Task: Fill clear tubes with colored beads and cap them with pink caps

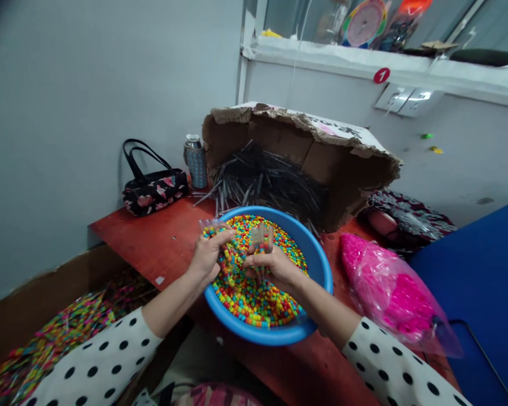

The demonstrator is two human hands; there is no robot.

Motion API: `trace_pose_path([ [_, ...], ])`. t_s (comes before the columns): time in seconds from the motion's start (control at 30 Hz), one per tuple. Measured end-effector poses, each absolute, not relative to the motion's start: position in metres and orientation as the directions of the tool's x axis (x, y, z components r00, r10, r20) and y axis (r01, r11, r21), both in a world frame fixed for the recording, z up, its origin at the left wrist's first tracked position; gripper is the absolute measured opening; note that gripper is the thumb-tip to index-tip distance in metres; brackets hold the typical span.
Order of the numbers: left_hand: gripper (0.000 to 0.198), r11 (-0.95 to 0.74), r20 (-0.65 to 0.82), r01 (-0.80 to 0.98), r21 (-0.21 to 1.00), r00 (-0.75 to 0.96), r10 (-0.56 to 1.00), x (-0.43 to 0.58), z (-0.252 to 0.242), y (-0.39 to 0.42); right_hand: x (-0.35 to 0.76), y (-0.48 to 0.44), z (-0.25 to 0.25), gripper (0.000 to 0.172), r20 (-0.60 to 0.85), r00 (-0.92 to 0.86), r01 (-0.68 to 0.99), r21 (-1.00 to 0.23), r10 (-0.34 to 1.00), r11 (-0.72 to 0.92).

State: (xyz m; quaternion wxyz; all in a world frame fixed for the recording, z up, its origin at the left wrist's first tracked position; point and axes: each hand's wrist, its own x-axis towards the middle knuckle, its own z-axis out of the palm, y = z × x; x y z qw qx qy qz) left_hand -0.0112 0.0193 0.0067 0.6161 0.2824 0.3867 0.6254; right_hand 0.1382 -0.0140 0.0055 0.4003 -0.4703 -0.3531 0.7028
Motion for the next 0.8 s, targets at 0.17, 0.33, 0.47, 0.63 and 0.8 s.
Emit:
trace_pose_path([
  [0.17, 0.020, 0.082, -0.261, -0.678, 0.731, -0.166, 0.951, -0.005, 0.015, 0.027, 0.129, -0.025, -0.001, 0.035, -0.331, -0.214, -0.104, -0.928, 0.919, -0.359],
  [0.33, 0.023, -0.045, -0.146, -0.669, 0.742, -0.227, 0.963, 0.010, 0.020, 0.029, 0.120, -0.032, -0.005, 0.033, -0.265, -0.064, -0.180, -0.945, 0.962, -0.272],
  [0.47, 0.041, -0.101, 0.025, -0.642, 0.760, -0.126, 0.992, 0.019, 0.020, 0.023, 0.116, -0.033, 0.002, 0.026, -0.234, -0.066, -0.302, -0.922, 0.970, -0.243],
  [0.63, 0.037, -0.081, 0.049, -0.510, 0.856, -0.075, 0.996, 0.023, 0.017, 0.017, 0.115, -0.031, 0.010, 0.017, -0.323, -0.107, -0.448, -0.829, 0.940, -0.336],
  [0.8, 0.037, -0.076, -0.011, -0.534, 0.842, -0.158, 0.987, 0.018, 0.022, 0.023, 0.124, -0.034, 0.010, 0.029, -0.352, -0.170, -0.454, -0.801, 0.921, -0.390],
])
